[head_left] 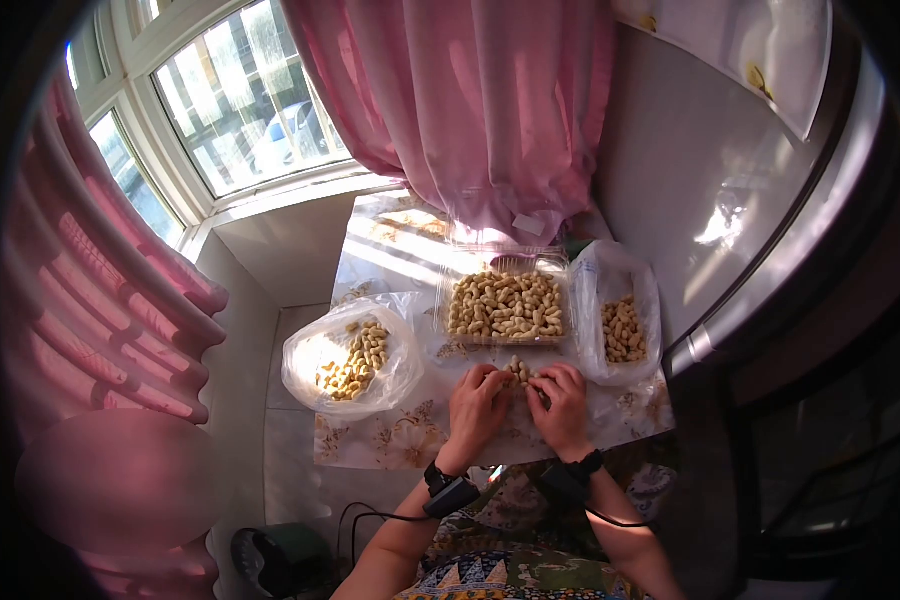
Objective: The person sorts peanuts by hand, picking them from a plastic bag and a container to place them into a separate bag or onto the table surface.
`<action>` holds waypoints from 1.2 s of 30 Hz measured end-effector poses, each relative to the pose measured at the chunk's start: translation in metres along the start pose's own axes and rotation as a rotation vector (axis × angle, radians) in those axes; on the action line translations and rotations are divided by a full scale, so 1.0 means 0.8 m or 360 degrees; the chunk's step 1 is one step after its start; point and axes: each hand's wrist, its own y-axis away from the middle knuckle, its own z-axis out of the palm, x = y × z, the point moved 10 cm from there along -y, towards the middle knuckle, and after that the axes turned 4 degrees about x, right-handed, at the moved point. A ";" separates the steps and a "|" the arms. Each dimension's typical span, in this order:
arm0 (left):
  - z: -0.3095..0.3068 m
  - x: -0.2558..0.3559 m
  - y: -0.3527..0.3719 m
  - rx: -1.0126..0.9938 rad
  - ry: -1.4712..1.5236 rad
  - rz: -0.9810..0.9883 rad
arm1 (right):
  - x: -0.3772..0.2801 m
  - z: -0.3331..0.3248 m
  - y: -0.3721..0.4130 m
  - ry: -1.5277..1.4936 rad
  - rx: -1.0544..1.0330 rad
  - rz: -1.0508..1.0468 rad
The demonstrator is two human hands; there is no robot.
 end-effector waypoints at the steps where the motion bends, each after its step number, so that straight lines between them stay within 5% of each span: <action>1: 0.001 -0.001 0.000 0.0001 0.0006 0.0010 | -0.001 -0.002 0.000 -0.0057 0.0027 -0.0008; 13: -0.004 -0.004 -0.003 0.0025 0.0049 -0.0027 | -0.028 -0.049 -0.082 -0.0294 0.0314 -0.0044; 17: 0.000 -0.010 0.001 -0.0005 0.0077 -0.0135 | -0.011 -0.018 -0.043 -0.0486 0.0066 0.0125; 23: -0.003 0.010 -0.005 0.0005 -0.0035 0.0017 | -0.021 0.010 -0.020 0.0026 -0.0161 -0.0094; 36: 0.004 -0.007 -0.002 -0.0045 0.0013 -0.0050 | 0.001 0.010 -0.006 -0.0133 -0.0093 0.0040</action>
